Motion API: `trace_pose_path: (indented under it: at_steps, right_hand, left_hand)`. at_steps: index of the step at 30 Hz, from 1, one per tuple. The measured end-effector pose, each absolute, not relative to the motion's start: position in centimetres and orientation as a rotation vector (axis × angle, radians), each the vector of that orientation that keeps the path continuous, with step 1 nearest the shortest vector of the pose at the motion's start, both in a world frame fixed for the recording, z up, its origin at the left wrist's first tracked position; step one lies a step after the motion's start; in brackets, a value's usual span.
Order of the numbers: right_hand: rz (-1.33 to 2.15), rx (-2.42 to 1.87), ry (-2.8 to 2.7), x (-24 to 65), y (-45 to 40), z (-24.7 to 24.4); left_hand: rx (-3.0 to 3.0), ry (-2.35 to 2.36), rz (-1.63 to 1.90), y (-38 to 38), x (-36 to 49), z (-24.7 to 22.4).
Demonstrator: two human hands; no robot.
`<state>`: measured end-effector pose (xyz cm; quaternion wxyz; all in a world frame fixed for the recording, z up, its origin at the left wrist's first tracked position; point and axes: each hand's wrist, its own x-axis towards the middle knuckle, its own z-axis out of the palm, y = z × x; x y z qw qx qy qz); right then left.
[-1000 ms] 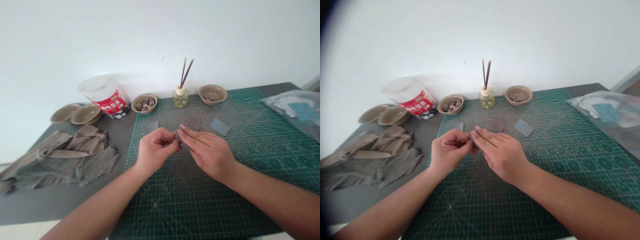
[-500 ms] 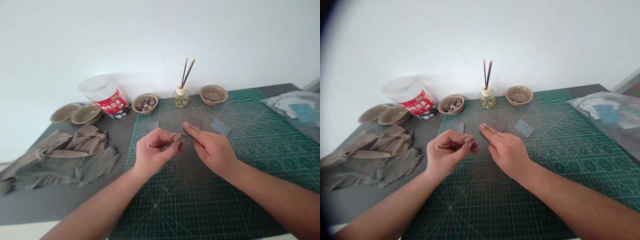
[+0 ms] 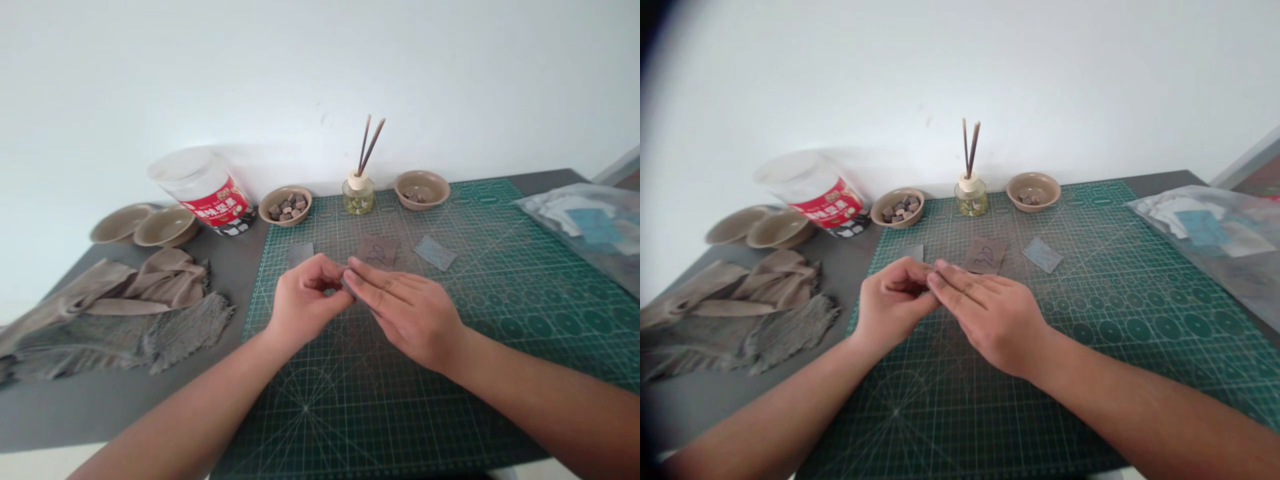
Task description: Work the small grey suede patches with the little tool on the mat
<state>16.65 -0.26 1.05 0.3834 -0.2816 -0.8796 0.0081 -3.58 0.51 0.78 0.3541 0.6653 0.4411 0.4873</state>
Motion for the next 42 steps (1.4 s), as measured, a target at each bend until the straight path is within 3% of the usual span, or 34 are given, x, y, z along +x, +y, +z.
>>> trace_pose_path:
  at_steps: [14, 21, 34, 38, 42]
  right_hand:
    - [0.272, -0.947, -2.098, 16.8, 0.3, 1.0]
    - [0.206, -0.697, -2.162, 16.7, -0.3, 1.3]
    - [0.235, -0.715, -2.186, 16.8, 0.0, 1.0]
    - [0.396, -0.983, -2.067, 16.9, 0.9, 1.0]
    - [0.878, -1.105, -1.834, 16.3, 0.6, 0.8]
  left_hand:
    - [1.588, 0.982, 1.343, 0.3, -3.1, 1.2]
    - [1.715, 0.966, 1.333, 1.0, -3.4, 0.5]
    - [1.828, 1.012, 1.335, 0.3, -3.5, 0.7]
    - [1.732, 0.882, 1.391, 0.3, -3.5, 1.1]
    - [1.663, 0.893, 1.576, 1.8, -4.2, 1.2]
